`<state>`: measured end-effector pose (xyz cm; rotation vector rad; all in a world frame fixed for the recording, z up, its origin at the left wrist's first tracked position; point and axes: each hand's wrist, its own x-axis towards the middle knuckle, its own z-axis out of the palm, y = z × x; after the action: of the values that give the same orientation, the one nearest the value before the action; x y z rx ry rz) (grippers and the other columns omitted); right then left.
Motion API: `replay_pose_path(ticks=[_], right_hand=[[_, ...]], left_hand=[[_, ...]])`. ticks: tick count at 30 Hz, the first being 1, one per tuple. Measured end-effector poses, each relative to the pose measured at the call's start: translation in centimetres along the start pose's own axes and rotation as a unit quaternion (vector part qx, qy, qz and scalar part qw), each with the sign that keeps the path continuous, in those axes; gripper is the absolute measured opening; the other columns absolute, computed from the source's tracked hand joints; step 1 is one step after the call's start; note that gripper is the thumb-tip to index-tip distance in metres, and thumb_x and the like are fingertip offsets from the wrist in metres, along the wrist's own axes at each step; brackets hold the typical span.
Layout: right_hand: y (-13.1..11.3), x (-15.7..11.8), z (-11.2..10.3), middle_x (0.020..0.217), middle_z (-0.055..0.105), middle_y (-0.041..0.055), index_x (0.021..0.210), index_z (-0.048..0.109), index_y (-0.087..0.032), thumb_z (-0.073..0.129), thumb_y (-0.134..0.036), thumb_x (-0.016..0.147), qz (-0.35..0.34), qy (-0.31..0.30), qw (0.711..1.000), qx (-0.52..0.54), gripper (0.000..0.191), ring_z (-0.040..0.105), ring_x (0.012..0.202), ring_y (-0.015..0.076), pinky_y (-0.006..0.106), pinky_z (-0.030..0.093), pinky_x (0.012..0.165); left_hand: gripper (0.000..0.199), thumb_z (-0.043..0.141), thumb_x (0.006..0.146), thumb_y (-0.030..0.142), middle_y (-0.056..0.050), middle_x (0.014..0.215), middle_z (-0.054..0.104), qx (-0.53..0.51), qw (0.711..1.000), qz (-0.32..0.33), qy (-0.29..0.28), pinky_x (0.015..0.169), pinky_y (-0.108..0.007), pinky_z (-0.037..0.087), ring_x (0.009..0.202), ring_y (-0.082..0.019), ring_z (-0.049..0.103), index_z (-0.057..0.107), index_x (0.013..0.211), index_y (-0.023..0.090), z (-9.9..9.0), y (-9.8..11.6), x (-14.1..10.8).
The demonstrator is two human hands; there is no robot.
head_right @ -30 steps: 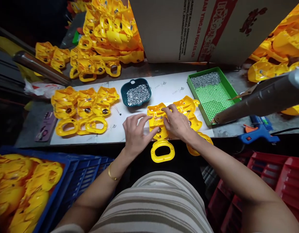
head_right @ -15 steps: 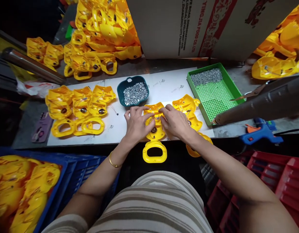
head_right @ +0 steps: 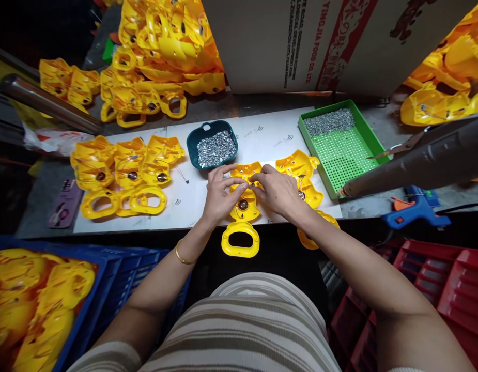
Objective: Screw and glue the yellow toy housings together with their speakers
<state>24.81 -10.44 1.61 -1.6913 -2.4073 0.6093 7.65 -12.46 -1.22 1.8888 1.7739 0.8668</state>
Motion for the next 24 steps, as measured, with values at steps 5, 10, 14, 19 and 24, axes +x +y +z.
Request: replay_pose_path(ticks=[5, 10, 14, 19, 24], right_hand=[[-0.2, 0.2, -0.3, 0.108, 0.064, 0.0044, 0.111, 0.07, -0.028, 0.055, -0.043, 0.091, -0.013, -0.004, 1.0, 0.006, 0.029, 0.057, 0.072, 0.0153, 0.027, 0.026, 0.055], [-0.3, 0.3, -0.6, 0.103, 0.063, 0.0059, 0.104, 0.072, -0.022, 0.049, -0.037, 0.095, -0.025, -0.019, 1.0, 0.001, 0.029, 0.058, 0.076, 0.0163, 0.028, 0.026, 0.056], [0.1, 0.7, -0.6, 0.095, 0.063, 0.007, 0.098, 0.072, -0.018, 0.048, -0.034, 0.095, -0.035, -0.027, 0.999, 0.03, 0.029, 0.058, 0.077, 0.017, 0.027, 0.029, 0.059], [0.6, 1.4, -0.1, 0.087, 0.066, 0.008, 0.091, 0.072, -0.014, 0.05, -0.024, 0.092, -0.048, -0.046, 0.991, 0.117, 0.025, 0.058, 0.076, 0.0165, 0.026, 0.036, 0.066], [0.5, 1.5, -0.1, 0.083, 0.067, 0.0083, 0.084, 0.072, -0.013, 0.056, -0.028, 0.088, -0.001, -0.027, 0.991, 0.131, 0.022, 0.055, 0.065, 0.015, 0.027, 0.035, 0.061]], left_hand=[[0.006, 0.07, 0.083, 0.027, -0.004, 0.125, 0.063, -0.051, 0.998, -0.022, 0.01, 0.105, -0.045, 0.04, 0.122, -0.025, 0.048, 0.075, 0.082, 0.024, 0.3, -0.6, -0.1], [0.015, 0.064, 0.085, 0.024, -0.006, 0.131, 0.061, 0.038, 0.998, 0.037, 0.042, 0.107, -0.048, 0.034, 0.127, -0.028, 0.045, 0.073, 0.098, 0.023, 0.0, -0.1, -0.7], [0.032, 0.062, 0.085, 0.021, -0.004, 0.126, 0.067, 0.101, 0.985, 0.139, 0.027, 0.11, -0.051, 0.023, 0.126, -0.027, 0.048, 0.067, 0.116, 0.028, 0.2, -0.1, -0.9], [0.02, 0.063, 0.09, 0.028, -0.001, 0.093, 0.077, 0.086, 0.984, 0.154, 0.016, 0.11, -0.051, 0.02, 0.099, -0.021, 0.064, 0.07, 0.109, 0.027, 1.1, -1.1, -0.4], [0.019, 0.058, 0.094, 0.028, -0.001, 0.086, 0.076, 0.092, 0.978, 0.183, 0.03, 0.111, -0.051, 0.021, 0.096, -0.02, 0.064, 0.071, 0.107, 0.025, 1.3, -1.5, -0.4]])
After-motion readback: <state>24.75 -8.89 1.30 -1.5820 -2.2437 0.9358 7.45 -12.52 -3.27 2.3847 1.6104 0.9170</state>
